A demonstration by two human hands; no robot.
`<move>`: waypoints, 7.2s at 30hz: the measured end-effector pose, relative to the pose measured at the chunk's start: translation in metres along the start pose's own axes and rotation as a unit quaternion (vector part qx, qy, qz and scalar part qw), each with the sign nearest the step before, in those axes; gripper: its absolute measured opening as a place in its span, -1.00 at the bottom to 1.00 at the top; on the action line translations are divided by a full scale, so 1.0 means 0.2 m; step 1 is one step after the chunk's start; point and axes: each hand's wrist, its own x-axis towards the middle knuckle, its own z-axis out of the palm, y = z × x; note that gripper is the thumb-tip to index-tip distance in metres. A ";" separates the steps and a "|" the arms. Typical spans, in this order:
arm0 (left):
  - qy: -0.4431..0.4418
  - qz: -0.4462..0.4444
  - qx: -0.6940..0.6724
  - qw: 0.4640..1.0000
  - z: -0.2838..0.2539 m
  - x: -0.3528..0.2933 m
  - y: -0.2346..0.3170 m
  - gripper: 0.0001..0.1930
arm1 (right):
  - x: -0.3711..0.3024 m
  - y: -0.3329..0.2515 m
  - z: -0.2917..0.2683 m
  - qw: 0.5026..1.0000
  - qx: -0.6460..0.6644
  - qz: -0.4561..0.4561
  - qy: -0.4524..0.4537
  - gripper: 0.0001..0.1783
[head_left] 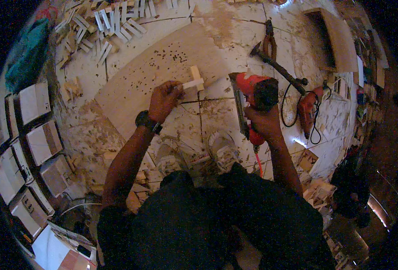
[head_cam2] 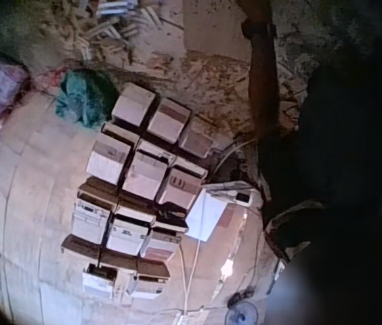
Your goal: The person repeatedly picks up small wooden blocks from the floor and uses a red nail gun to fasten them together on a flat board. The person handles the blocks one at a time, aligns them, and fires the nail gun to join them, then places the assembled pieces aside.
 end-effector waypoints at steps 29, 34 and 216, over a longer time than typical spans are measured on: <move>0.154 0.173 0.052 0.972 0.06 0.05 -0.15 -0.72 | 0.09 -0.13 0.31 0.990 -0.058 0.032 -0.122 -0.62; 0.150 0.171 0.127 0.965 0.05 0.06 -0.13 -0.71 | 0.09 -0.16 0.32 0.992 -0.046 0.000 -0.113 -0.64; -0.071 0.086 0.602 0.791 0.02 -0.46 -0.29 -0.72 | -0.08 0.41 -0.21 0.991 0.037 0.084 0.094 -0.70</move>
